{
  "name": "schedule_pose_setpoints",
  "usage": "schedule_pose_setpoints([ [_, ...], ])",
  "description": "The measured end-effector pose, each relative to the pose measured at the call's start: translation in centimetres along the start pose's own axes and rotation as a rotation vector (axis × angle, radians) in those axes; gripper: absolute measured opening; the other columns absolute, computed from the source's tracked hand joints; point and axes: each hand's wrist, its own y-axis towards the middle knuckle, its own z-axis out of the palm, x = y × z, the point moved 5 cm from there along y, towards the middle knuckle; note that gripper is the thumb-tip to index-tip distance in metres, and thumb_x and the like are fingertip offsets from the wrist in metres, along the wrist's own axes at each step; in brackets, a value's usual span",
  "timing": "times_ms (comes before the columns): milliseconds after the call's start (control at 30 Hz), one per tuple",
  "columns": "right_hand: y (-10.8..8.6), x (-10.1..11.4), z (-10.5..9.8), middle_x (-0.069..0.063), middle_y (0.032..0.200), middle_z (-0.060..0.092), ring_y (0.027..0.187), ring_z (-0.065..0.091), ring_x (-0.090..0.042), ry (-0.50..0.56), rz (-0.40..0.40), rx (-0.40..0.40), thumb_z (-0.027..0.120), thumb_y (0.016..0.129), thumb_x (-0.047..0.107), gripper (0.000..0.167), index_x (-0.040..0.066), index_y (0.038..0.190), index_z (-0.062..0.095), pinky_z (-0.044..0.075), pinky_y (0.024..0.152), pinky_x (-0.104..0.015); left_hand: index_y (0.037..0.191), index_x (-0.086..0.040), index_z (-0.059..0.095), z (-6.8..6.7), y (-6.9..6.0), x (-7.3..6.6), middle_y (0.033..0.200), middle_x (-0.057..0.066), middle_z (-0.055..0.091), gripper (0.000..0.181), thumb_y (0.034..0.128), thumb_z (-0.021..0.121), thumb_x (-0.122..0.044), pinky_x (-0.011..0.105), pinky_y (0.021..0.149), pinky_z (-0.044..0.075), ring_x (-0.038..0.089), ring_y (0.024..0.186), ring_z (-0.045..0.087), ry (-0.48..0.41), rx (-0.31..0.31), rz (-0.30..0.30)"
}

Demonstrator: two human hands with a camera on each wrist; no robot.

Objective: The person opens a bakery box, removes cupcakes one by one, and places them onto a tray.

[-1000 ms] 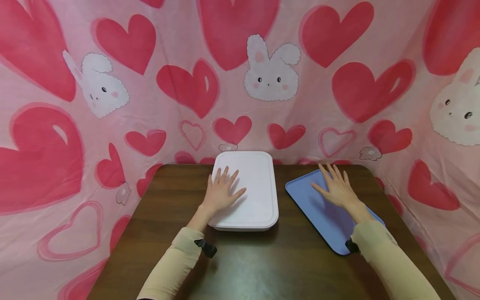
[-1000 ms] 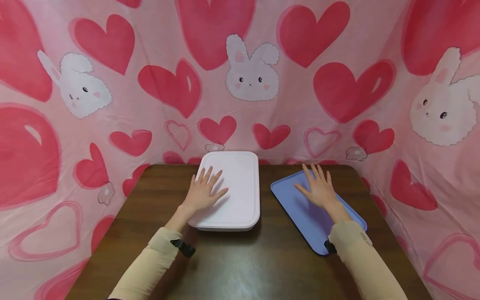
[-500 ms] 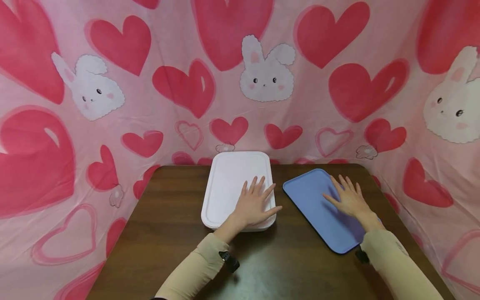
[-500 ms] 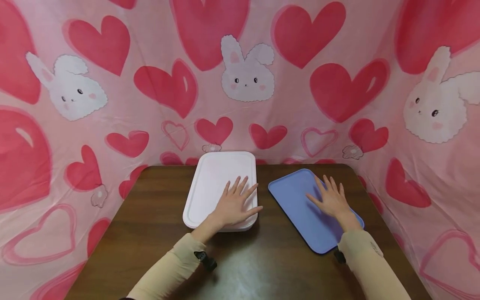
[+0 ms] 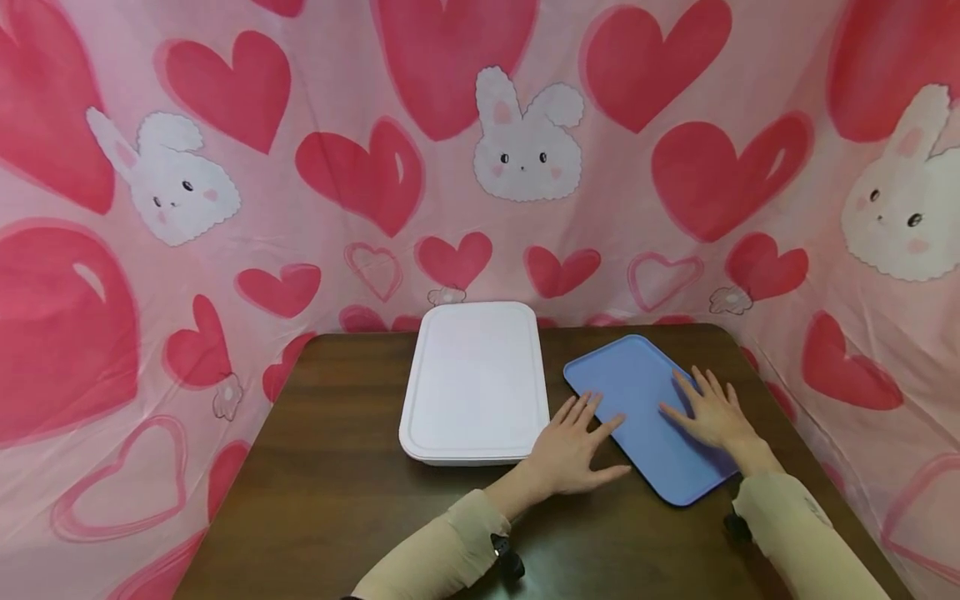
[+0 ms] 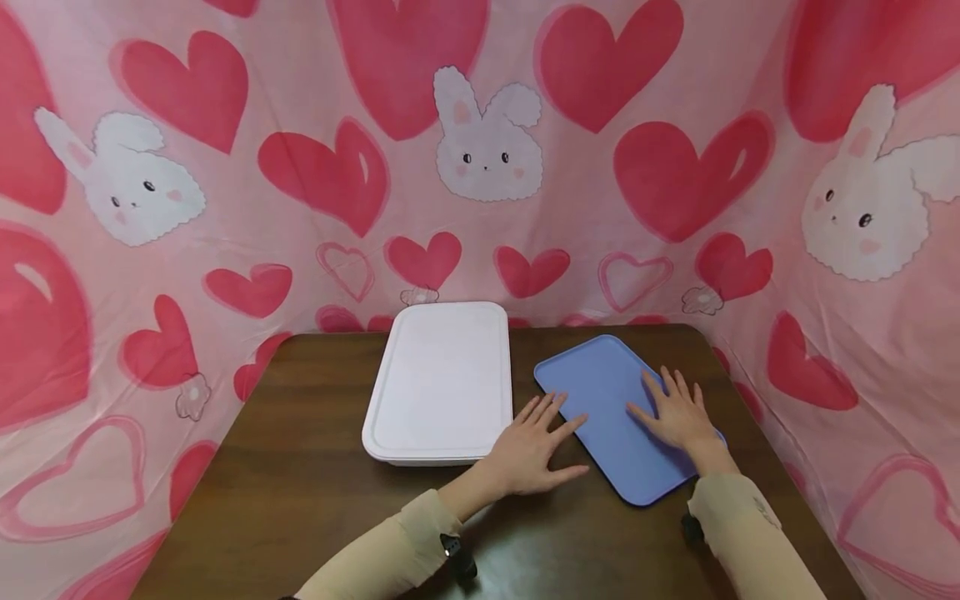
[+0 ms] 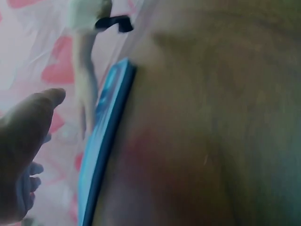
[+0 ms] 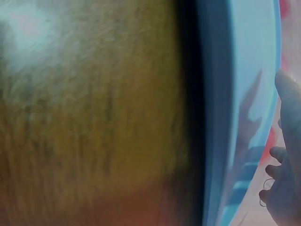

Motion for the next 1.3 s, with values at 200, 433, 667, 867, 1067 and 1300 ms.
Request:
schedule_pose_setpoints([
  [200, -0.3, 0.2, 0.3, -0.047, 0.171, 0.019, 0.159, 0.015, -0.07, -0.009, 0.002, 0.005, 0.059, 0.107, 0.059, 0.092, -0.004, 0.168, 0.033, 0.009, 0.125, -0.088, 0.172, -0.045, 0.032, 1.7, 1.5, -2.5, 0.183, 0.004, 0.031, 0.08, 0.1031, 0.033, -0.086, 0.043, 0.138, 0.031, 0.024, 0.171, 0.03, 0.009, 0.072, -0.035],
  [433, -0.4, 0.8, 0.7, -0.046, 0.171, 0.021, 0.159, 0.017, -0.069, -0.004, -0.008, -0.002, 0.062, 0.106, 0.056, 0.089, -0.004, 0.167, 0.036, 0.011, 0.125, -0.088, 0.171, -0.048, 0.033, 3.3, 2.5, -2.6, 0.183, 0.0, 0.03, 0.079, 0.1021, 0.031, -0.088, 0.046, 0.139, 0.029, 0.032, 0.171, 0.028, -0.037, 0.193, -0.185],
  [667, -0.8, 1.0, 1.0, -0.044, 0.173, 0.02, 0.159, 0.018, -0.069, -0.031, -0.021, 0.018, 0.063, 0.106, 0.055, 0.088, -0.003, 0.167, 0.037, 0.015, 0.126, -0.087, 0.171, -0.052, 0.027, 4.1, 2.6, -2.6, 0.184, -0.001, 0.026, 0.078, 0.1016, 0.029, -0.088, 0.043, 0.141, 0.023, 0.031, 0.173, 0.021, -0.088, 0.28, -0.248],
  [867, -1.2, 0.9, 1.3, -0.042, 0.175, 0.019, 0.16, 0.019, -0.067, -0.028, -0.028, 0.012, 0.063, 0.106, 0.055, 0.088, -0.003, 0.167, 0.038, 0.016, 0.126, -0.087, 0.17, -0.053, 0.031, 4.7, 2.5, -2.9, 0.183, 0.001, 0.028, 0.078, 0.1004, 0.03, -0.09, 0.043, 0.141, 0.02, 0.032, 0.174, 0.016, -0.101, 0.295, -0.269],
  [1067, -1.6, 1.2, 1.7, -0.042, 0.176, 0.014, 0.161, 0.016, -0.067, -0.029, -0.016, 0.009, 0.06, 0.109, 0.053, 0.086, -0.005, 0.167, 0.036, 0.016, 0.126, -0.087, 0.17, -0.052, 0.031, 4.8, 2.8, -3.2, 0.183, 0.005, 0.03, 0.084, 0.0975, 0.032, -0.093, 0.043, 0.141, 0.02, 0.035, 0.173, 0.017, -0.082, 0.294, -0.294],
  [1300, -2.1, 1.8, 2.3, -0.041, 0.177, 0.012, 0.161, 0.016, -0.067, -0.021, 0.014, -0.042, 0.057, 0.109, 0.057, 0.087, -0.005, 0.167, 0.036, 0.017, 0.125, -0.088, 0.171, -0.05, 0.032, 4.9, 3.0, -2.9, 0.182, 0.007, 0.032, 0.086, 0.0962, 0.036, -0.093, 0.044, 0.141, 0.02, 0.036, 0.173, 0.018, -0.039, 0.293, -0.299],
])
